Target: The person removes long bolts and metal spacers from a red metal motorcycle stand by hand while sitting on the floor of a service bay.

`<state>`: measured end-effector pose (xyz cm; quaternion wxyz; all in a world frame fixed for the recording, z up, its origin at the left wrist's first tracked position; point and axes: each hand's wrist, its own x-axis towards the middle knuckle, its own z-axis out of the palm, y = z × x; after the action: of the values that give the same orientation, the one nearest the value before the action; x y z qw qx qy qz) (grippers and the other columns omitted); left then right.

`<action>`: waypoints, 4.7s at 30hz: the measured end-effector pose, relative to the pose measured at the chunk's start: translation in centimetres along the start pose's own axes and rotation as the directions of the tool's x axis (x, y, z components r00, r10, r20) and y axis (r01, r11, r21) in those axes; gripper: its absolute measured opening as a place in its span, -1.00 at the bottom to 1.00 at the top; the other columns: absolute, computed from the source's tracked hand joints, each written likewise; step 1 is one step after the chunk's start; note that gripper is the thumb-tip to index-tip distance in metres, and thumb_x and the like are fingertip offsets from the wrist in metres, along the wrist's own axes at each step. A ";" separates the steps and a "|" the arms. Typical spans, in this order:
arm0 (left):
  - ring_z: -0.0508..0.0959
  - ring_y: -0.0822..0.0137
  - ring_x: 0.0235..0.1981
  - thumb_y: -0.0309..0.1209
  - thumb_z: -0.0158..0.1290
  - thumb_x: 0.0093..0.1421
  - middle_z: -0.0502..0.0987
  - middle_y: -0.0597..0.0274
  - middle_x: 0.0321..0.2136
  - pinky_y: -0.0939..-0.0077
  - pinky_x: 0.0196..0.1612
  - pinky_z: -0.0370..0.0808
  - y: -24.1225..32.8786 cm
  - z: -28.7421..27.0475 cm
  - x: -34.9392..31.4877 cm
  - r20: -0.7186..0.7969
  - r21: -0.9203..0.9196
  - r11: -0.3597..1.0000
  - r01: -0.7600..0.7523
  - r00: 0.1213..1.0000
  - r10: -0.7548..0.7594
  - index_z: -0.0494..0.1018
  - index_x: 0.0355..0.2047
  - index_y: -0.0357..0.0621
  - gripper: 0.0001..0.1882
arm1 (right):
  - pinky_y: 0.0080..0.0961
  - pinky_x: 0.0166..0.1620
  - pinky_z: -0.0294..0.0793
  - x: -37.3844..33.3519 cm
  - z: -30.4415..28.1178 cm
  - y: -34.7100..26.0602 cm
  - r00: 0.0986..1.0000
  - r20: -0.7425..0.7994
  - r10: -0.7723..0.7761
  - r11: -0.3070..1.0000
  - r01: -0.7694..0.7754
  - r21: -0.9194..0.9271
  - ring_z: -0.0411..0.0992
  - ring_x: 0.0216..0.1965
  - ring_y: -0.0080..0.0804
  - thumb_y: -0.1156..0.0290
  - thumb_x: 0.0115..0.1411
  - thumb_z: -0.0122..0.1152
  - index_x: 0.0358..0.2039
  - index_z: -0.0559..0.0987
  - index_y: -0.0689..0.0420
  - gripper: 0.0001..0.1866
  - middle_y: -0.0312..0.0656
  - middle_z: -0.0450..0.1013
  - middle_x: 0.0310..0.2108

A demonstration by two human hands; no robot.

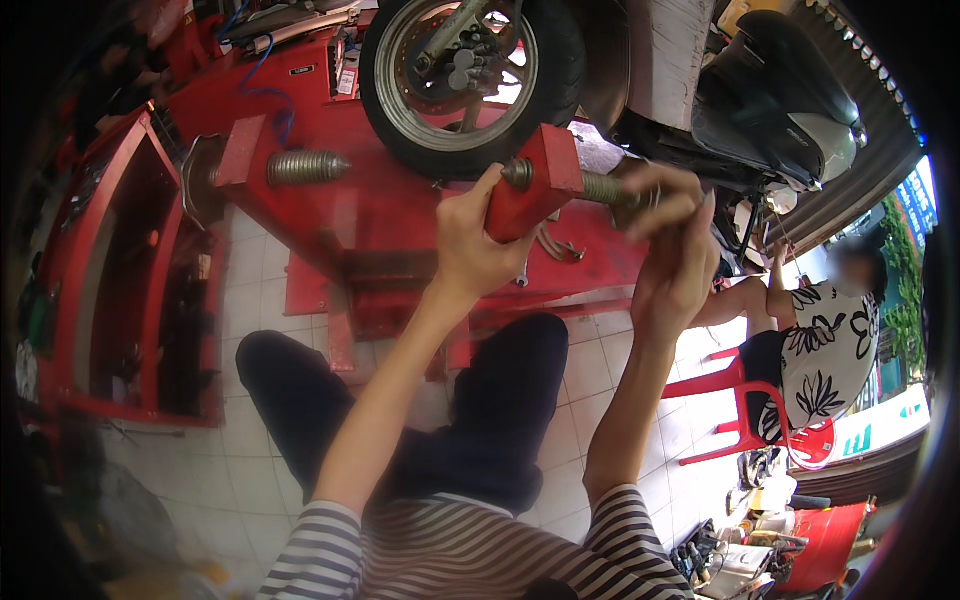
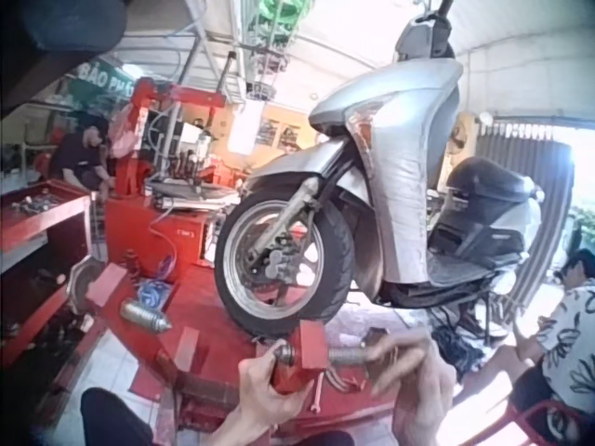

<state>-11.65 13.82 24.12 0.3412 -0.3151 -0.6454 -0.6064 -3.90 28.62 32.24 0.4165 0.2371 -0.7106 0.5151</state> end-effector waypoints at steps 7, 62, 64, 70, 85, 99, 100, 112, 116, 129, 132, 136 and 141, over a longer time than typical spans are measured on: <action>0.64 -0.03 -0.45 -0.47 0.29 -0.13 0.58 -0.09 -0.45 0.36 -0.41 0.51 -0.6 0.7 -0.4 0.004 -0.037 0.998 -0.044 0.999 0.044 0.40 -0.05 -0.43 -0.40 | -0.56 -0.26 0.32 -4.7 0.2 1.5 0.850 0.195 0.490 0.816 -0.526 0.240 0.35 -0.46 -0.55 -0.05 0.46 -0.44 -0.08 0.44 0.25 -0.39 -0.17 0.46 -0.40; 0.63 -0.02 -0.48 -0.49 0.29 -0.13 0.56 -0.08 -0.49 0.34 -0.43 0.50 -0.8 0.5 -0.4 -0.021 -0.005 0.999 -0.043 0.999 0.043 0.40 -0.06 -0.50 -0.41 | -0.45 -0.20 0.33 -0.4 -0.4 -1.9 0.997 0.010 0.075 0.993 -0.075 0.096 0.40 -0.45 -0.34 0.12 0.49 -0.41 -0.60 0.46 0.27 -0.34 -0.14 0.36 -0.65; 0.63 -0.02 -0.48 -0.50 0.29 -0.13 0.55 -0.08 -0.49 0.35 -0.43 0.50 -1.0 0.7 -0.3 -0.022 0.001 1.000 -0.031 0.999 0.031 0.40 -0.07 -0.51 -0.41 | -0.46 -0.26 0.33 -2.8 -0.3 -1.4 0.983 -0.051 0.179 0.976 -0.171 0.135 0.40 -0.46 -0.40 0.12 0.49 -0.37 -0.64 0.44 0.26 -0.35 -0.14 0.35 -0.67; 0.62 -0.01 -0.50 -0.49 0.29 -0.13 0.53 -0.06 -0.52 0.38 -0.44 0.48 -0.9 0.8 -0.1 -0.004 -0.017 1.000 -0.015 1.000 0.015 0.41 -0.08 -0.49 -0.43 | -0.46 -0.17 0.40 -2.3 1.4 0.2 0.850 -0.074 0.521 0.825 -0.479 0.298 0.46 -0.38 -0.38 0.01 0.48 -0.51 -0.47 0.48 0.33 -0.28 -0.05 0.45 -0.49; 0.57 0.40 -0.58 -0.52 0.18 0.08 0.54 0.14 -0.58 0.55 -0.45 0.46 0.4 0.9 0.3 -0.051 0.012 0.999 -0.052 0.997 0.053 0.47 -0.24 -0.35 -0.76 | -0.43 -0.04 0.42 -3.7 0.7 0.7 0.864 -0.153 0.479 0.877 -0.467 0.112 0.49 -0.26 -0.36 -0.06 0.46 -0.49 -0.14 0.48 0.36 -0.29 -0.02 0.49 -0.27; 0.59 0.37 -0.55 -0.51 0.20 0.08 0.55 0.15 -0.58 0.55 -0.43 0.47 0.6 0.9 -0.1 -0.081 0.010 0.996 -0.087 0.993 0.088 0.47 -0.24 -0.35 -0.76 | -0.34 0.02 0.33 -5.1 0.3 -0.3 0.963 -0.261 -0.063 0.998 0.064 -0.007 0.42 -0.10 -0.31 0.42 0.40 -0.21 -0.74 0.32 0.21 -0.50 -0.13 0.37 -0.67; 0.59 0.38 -0.55 -0.51 0.19 0.09 0.55 0.15 -0.58 0.55 -0.43 0.47 0.3 1.0 -0.1 -0.084 0.020 0.995 -0.096 0.992 0.098 0.47 -0.25 -0.35 -0.77 | -0.38 -0.04 0.38 -5.8 0.5 0.2 0.951 -0.303 -0.058 0.998 0.052 -0.027 0.45 -0.18 -0.38 0.42 0.41 -0.22 -0.74 0.32 0.22 -0.50 -0.13 0.35 -0.72; 0.54 0.05 -0.60 -0.47 0.29 -0.10 0.46 0.01 -0.60 0.41 -0.51 0.42 -0.7 0.8 0.2 -0.043 0.026 0.999 -0.040 0.998 0.042 0.43 -0.16 -0.39 -0.52 | -0.50 0.06 0.29 0.8 -0.7 -1.1 0.866 -0.028 0.500 0.845 -0.480 0.236 0.45 -0.20 -0.45 -0.09 0.45 -0.48 -0.05 0.48 0.30 -0.30 -0.10 0.53 -0.21; 0.53 0.09 -0.63 -0.49 0.26 -0.07 0.45 0.04 -0.64 0.46 -0.51 0.42 0.4 0.5 0.7 -0.041 0.004 1.000 -0.007 0.999 0.008 0.43 -0.28 -0.30 -0.66 | -0.36 0.13 0.29 2.0 -1.3 -1.5 0.980 0.128 0.152 0.962 -0.177 0.207 0.42 -0.01 -0.38 0.18 0.44 -0.26 -0.38 0.55 0.31 -0.49 -0.11 0.49 -0.46; 0.56 0.08 -0.61 -0.49 0.26 -0.07 0.48 0.04 -0.62 0.45 -0.49 0.44 0.2 0.7 0.6 0.000 0.034 0.998 0.059 0.998 -0.059 0.43 -0.28 -0.33 -0.66 | -0.64 -0.39 0.24 -1.5 1.5 0.4 0.810 -0.051 0.585 0.747 -0.513 0.423 0.33 -0.50 -0.58 -0.08 0.43 -0.39 -0.31 0.50 0.24 -0.36 -0.25 0.45 -0.48; 0.54 0.05 -0.61 -0.48 0.27 -0.07 0.47 0.02 -0.61 0.42 -0.50 0.44 0.2 0.8 0.6 -0.047 0.031 0.999 0.015 0.999 -0.013 0.42 -0.28 -0.33 -0.65 | -0.69 -0.53 0.13 1.5 -1.6 -0.6 0.781 0.211 0.588 0.762 -0.622 0.178 0.26 -0.60 -0.62 -0.13 0.41 -0.39 -0.27 0.48 0.23 -0.35 -0.26 0.40 -0.52; 0.57 0.04 -0.58 -0.47 0.27 -0.06 0.48 -0.01 -0.60 0.40 -0.49 0.45 0.1 1.2 0.6 -0.031 0.032 0.999 0.015 0.999 -0.014 0.42 -0.21 -0.41 -0.58 | -0.68 -0.55 0.20 3.2 -4.1 -0.7 0.680 0.439 0.587 0.745 -0.666 0.035 0.30 -0.63 -0.60 -0.08 0.40 -0.28 -0.12 0.43 0.25 -0.42 -0.26 0.35 -0.56; 0.61 0.03 -0.54 -0.45 0.28 -0.05 0.52 -0.04 -0.56 0.43 -0.46 0.48 -0.8 1.8 1.0 -0.020 0.066 0.997 0.032 0.999 -0.030 0.41 -0.14 -0.51 -0.50 | -0.57 -0.27 0.45 3.3 -4.2 1.5 0.891 0.387 0.236 0.936 -0.316 0.156 0.47 -0.29 -0.47 0.44 0.23 0.16 0.01 0.39 0.24 -0.65 -0.13 0.41 -0.15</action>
<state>-12.99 15.56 24.38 0.3481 -0.2879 -0.6668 -0.5927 -5.41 33.34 34.74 0.1724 0.2677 -0.7417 0.5903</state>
